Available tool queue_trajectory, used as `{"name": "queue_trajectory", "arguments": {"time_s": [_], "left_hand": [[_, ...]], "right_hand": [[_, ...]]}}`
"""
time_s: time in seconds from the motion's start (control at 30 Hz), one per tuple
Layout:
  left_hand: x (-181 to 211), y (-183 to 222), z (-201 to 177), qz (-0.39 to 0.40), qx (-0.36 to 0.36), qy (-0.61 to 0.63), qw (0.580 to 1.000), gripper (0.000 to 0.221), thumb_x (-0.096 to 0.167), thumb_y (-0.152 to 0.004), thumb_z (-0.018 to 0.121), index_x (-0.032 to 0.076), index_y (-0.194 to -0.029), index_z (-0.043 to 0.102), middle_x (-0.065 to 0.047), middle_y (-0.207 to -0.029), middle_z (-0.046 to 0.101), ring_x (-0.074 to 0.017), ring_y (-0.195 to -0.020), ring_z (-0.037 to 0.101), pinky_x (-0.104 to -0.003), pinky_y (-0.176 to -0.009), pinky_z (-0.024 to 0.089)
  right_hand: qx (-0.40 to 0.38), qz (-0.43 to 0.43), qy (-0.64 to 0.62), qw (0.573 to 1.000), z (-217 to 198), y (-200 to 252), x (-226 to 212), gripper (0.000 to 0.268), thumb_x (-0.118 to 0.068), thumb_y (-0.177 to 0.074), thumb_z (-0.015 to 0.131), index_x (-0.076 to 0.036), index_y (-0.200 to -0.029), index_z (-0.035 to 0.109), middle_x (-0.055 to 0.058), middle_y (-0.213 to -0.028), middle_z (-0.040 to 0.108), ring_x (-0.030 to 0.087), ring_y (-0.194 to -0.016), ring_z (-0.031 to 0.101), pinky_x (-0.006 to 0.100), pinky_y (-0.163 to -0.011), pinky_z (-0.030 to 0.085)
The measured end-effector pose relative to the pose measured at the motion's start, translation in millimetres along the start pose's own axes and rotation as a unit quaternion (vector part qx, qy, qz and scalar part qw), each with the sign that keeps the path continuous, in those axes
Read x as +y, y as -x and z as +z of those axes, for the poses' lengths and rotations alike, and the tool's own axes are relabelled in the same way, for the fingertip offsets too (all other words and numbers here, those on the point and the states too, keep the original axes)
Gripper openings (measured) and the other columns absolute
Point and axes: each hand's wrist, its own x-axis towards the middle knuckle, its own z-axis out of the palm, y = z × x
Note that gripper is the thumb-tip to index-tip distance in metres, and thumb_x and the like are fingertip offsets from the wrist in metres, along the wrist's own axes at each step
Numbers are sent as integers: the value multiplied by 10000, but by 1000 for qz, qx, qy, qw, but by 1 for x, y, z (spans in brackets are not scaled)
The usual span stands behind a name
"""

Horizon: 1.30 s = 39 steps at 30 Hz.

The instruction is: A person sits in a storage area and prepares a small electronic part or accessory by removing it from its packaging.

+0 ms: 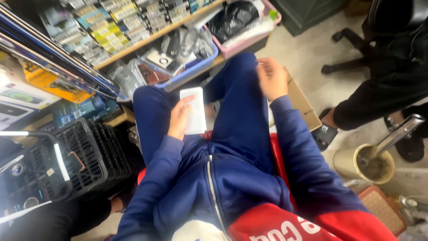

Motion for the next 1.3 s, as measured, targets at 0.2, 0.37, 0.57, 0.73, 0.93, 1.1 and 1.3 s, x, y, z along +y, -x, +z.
{"name": "queue_trajectory", "arguments": {"time_s": [0.2, 0.37, 0.57, 0.73, 0.93, 1.1, 1.3], "left_hand": [[1, -4, -4, -7, 26, -43, 999, 340, 118, -954, 643, 141, -1286, 714, -117, -1333, 669, -272, -1339, 543, -438, -1176, 376], [12, 0, -2, -15, 15, -45, 999, 388, 184, -907, 745, 187, -1294, 715, -74, -1303, 673, -192, -1260, 572, -404, -1131, 426], [38, 8, 4, -27, 23, -34, 999, 481, 236, -875, 800, 190, -1338, 678, -104, -1345, 629, -223, -1300, 537, -415, -1143, 408], [45, 11, 10, -54, 46, -25, 997, 558, 322, -948, 714, 83, -1429, 567, -213, -1483, 523, -331, -1464, 406, -482, -1235, 295], [22, 8, 11, -124, 21, -58, 990, 532, 536, -976, 668, 143, -1333, 695, -89, -1378, 664, -235, -1381, 526, -451, -1181, 381], [28, 12, 12, -91, 22, -50, 994, 485, 459, -979, 696, 79, -1278, 724, -135, -1303, 706, -257, -1333, 566, -466, -1170, 378], [27, 13, 10, -121, 6, -50, 991, 465, 500, -949, 722, 138, -1237, 771, -70, -1173, 768, -203, -1197, 655, -446, -1111, 443]], "right_hand": [[-56, 4, -209, 976, 98, 13, -66, 163, -180, -1030, 622, -69, -1090, 725, 146, -781, 709, 222, -723, 693, 343, -669, 616], [-155, -2, -120, 981, 135, 40, -45, 246, -199, -960, 715, -169, -1204, 716, 140, -890, 751, 303, -783, 749, 419, -703, 624], [-223, 53, -160, 960, 132, 39, -38, 276, -228, -983, 692, -197, -1257, 670, 95, -851, 749, 232, -775, 747, 364, -736, 633], [-178, 65, -220, 957, 134, 34, -24, 225, -217, -1018, 671, -133, -1227, 683, 142, -886, 749, 229, -822, 743, 335, -708, 640], [-184, 151, -270, 933, 157, 32, -2, 283, -380, -1056, 623, -122, -1067, 740, 108, -882, 761, 174, -772, 738, 299, -665, 640], [-211, 198, -248, 925, 164, 31, 6, 264, -313, -1015, 637, -107, -905, 759, 88, -797, 722, 161, -718, 708, 280, -655, 614], [-222, 154, -217, 938, 137, 37, -35, 155, -250, -958, 731, -110, -916, 783, 114, -847, 736, 182, -781, 702, 290, -697, 598]]}}
